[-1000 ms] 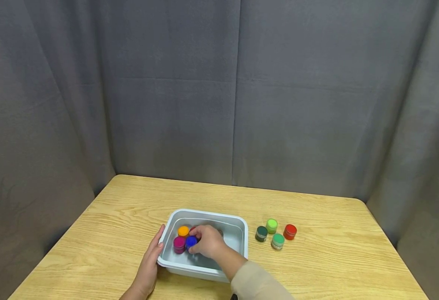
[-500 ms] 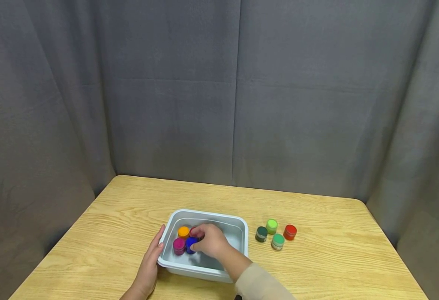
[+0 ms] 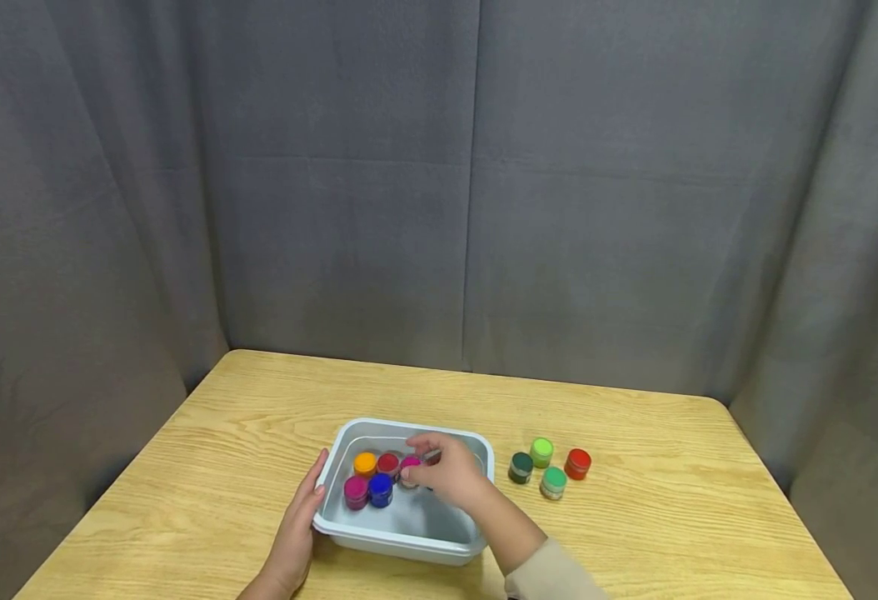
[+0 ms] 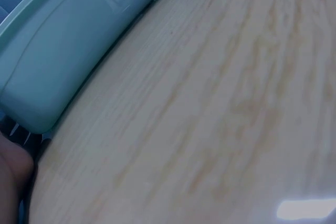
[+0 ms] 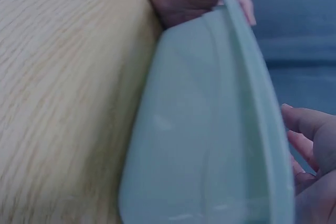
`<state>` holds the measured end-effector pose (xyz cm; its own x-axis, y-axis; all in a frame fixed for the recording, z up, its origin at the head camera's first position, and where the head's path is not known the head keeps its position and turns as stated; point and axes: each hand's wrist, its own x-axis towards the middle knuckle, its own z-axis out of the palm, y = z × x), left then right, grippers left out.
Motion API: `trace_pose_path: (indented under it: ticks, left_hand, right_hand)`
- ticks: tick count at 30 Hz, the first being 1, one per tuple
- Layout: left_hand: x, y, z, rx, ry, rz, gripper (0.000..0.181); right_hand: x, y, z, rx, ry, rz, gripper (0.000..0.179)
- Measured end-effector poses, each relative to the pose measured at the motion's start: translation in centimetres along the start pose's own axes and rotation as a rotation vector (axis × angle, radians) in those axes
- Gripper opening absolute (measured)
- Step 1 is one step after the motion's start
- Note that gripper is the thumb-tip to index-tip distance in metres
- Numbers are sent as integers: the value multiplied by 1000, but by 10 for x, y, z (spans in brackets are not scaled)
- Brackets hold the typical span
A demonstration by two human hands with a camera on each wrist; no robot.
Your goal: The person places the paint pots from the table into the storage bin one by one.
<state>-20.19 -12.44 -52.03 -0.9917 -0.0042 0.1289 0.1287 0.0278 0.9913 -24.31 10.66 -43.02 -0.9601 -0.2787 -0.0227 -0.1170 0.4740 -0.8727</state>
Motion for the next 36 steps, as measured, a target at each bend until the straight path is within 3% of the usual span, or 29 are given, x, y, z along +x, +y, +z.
trace_pose_path:
  ticks: [7, 14, 25, 36]
  left_hand:
    - [0, 1, 0, 3, 3, -12, 54]
    - [0, 1, 0, 2, 3, -15, 54]
    - [0, 1, 0, 12, -1, -13, 55]
    - [-1, 3, 1, 0, 1, -19, 56]
  right_hand:
    - [-12, 1, -23, 62, 96, 69, 40]
    - [-25, 10, -48, 63, 200, 73, 42]
    - [-45, 34, -81, 50, 247, 118, 50]
    - [-61, 71, -101, -23, 289, 154, 52]
